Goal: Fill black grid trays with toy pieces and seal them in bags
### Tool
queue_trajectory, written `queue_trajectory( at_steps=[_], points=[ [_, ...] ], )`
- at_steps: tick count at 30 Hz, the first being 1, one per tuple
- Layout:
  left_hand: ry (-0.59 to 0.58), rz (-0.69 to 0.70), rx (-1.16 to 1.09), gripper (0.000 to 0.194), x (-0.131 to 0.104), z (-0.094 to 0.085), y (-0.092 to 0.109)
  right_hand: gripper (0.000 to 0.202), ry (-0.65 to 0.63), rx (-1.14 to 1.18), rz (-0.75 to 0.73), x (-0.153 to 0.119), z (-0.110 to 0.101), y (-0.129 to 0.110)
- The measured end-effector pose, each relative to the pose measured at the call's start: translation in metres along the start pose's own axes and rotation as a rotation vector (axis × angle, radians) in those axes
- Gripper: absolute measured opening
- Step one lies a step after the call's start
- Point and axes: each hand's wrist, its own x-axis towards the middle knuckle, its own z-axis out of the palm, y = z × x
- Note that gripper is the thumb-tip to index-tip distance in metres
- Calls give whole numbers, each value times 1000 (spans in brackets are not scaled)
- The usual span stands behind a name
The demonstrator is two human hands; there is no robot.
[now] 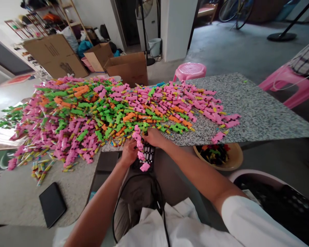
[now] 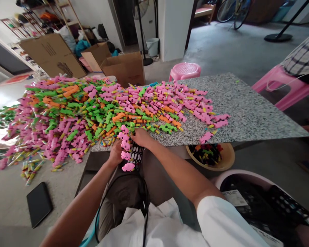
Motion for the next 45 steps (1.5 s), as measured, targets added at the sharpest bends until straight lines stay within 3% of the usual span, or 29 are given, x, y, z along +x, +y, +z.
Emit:
queue_trajectory(
  at_steps=[5, 10, 15, 20, 26, 29, 31, 33, 35, 40, 45],
  points=[
    [-35, 56, -10, 12, 0, -4, 1, 25, 17, -161, 26, -6, 6, -7],
    [-71, 23, -33, 13, 2, -9, 5, 25, 27, -61, 100, -10, 7, -2],
    [-97, 24, -36, 13, 5, -11, 7, 26, 29, -93, 57, -9, 6, 1],
    [-58, 4, -35, 14, 6, -7, 7, 28, 28, -252, 25, -10, 11, -3],
    [-31, 31, -26, 12, 4, -4, 5, 31, -1, -281, 11, -8, 17, -14],
    [-31, 26, -20, 13, 4, -5, 5, 28, -38, -248, -20, -16, 1, -10],
    [-40, 16, -8, 14, 4, -5, 6, 28, 26, -248, 16, -28, -17, 1],
    [-37, 7, 13, 16, 4, -3, 6, 29, 138, -319, 156, -43, -36, 18],
    [-21, -5, 35, 16, 5, 0, 7, 29, 154, -433, 319, -55, -51, 33],
    [25, -49, 86, 17, 8, 6, 8, 29, 29, -533, 424, -66, -62, 48],
    [11, -45, 92, 17, 16, 7, 9, 32, 129, -340, 553, -64, -76, 50]
  ],
)
